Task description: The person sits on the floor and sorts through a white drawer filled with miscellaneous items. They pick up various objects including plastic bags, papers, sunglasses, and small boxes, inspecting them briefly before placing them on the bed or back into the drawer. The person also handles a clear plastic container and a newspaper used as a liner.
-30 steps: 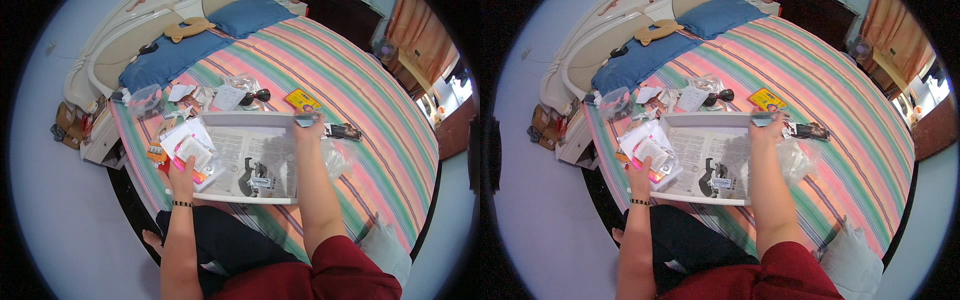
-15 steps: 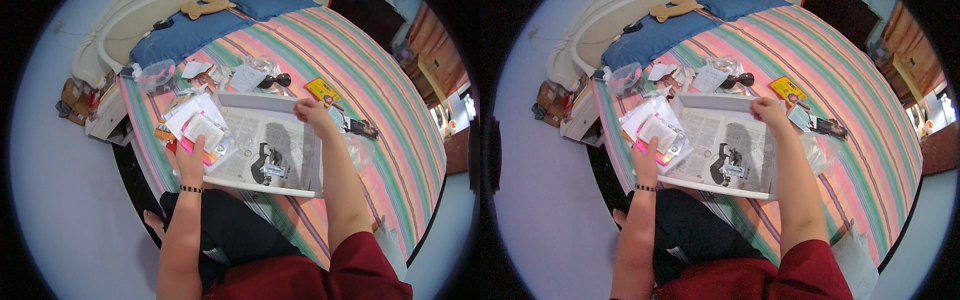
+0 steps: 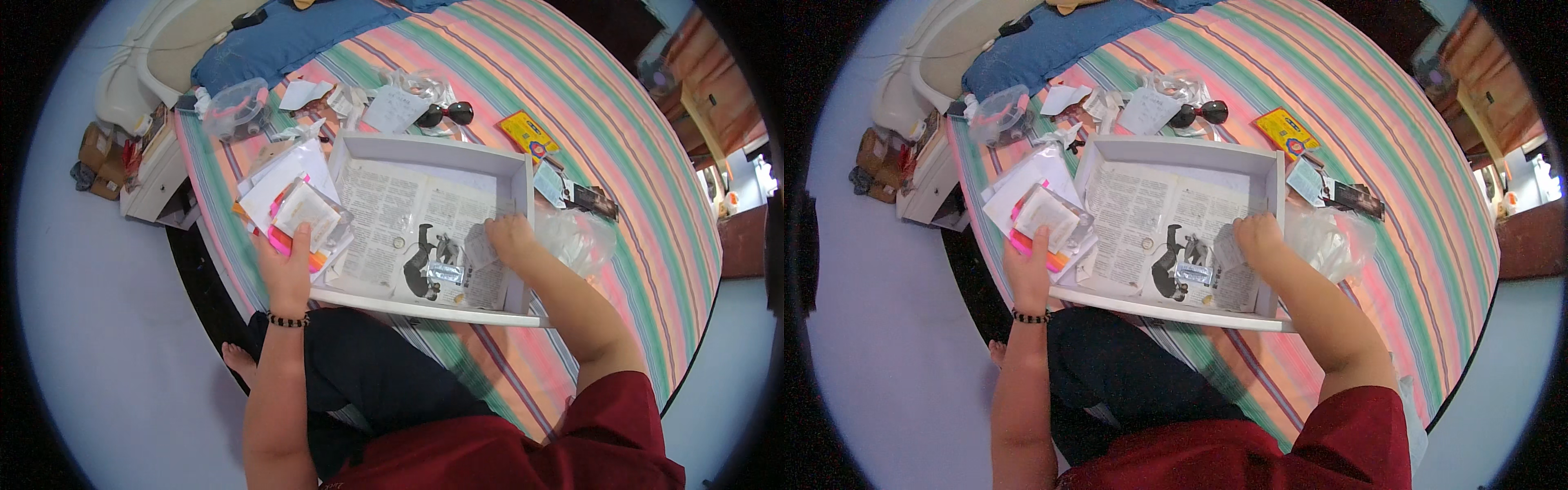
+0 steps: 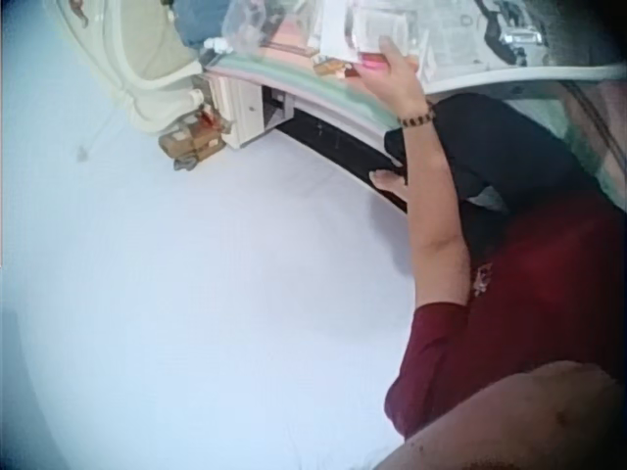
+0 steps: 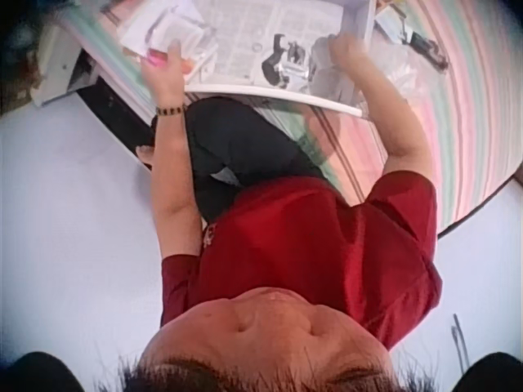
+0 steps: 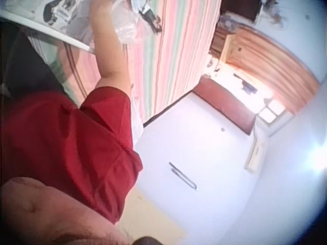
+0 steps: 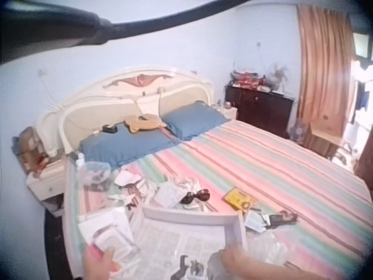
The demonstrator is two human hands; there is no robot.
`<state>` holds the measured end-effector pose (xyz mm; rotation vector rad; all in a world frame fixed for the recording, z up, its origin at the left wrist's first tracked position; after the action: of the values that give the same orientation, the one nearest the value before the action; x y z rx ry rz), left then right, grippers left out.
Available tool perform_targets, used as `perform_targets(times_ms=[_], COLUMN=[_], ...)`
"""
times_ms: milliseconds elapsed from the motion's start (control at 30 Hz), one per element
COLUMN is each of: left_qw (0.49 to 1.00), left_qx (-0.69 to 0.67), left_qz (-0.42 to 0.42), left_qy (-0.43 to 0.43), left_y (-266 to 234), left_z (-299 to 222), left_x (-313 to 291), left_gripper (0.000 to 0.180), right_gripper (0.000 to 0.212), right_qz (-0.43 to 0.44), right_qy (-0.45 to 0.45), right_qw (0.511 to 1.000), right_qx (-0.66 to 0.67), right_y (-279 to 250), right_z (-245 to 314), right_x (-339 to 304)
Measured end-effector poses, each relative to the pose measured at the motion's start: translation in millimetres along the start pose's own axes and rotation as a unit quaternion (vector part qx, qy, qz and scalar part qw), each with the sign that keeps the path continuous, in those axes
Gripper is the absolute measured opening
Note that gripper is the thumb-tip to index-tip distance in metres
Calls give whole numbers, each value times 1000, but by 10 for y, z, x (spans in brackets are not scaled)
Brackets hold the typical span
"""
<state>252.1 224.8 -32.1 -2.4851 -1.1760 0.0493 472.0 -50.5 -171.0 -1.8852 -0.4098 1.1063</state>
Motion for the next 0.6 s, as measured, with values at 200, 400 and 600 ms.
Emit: perform_targets(times_ms=[200,400,600], left_qw=[1000,993,989], left_qx=[7,-116,-142], left_qz=[-3,11,29], left_qy=[-10,11,20], left_y=[4,44,71], left_z=[30,15,-8], left_x=[-14,-10,-7], left_gripper=[41,45,43], right_gripper=[20,23,32], right_qz=[1,8,-60], right_qy=[-20,-6,-133], right_qw=[1000,999,979], right_qx=[-23,39,142], right_y=[7,-52,-420], right_z=[33,-46,312], right_x=[3,-5,-211])
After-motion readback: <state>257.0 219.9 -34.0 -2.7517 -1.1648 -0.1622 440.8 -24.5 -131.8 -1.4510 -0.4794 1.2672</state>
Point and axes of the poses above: each hand's wrist, its own x-axis towards the middle knuckle, its own y-axis out of the palm, z = x × y, the point moved 10 cm from there along x, towards the middle knuckle, and after that the axes turned 8 degrees about z, right-handed, at the moved point
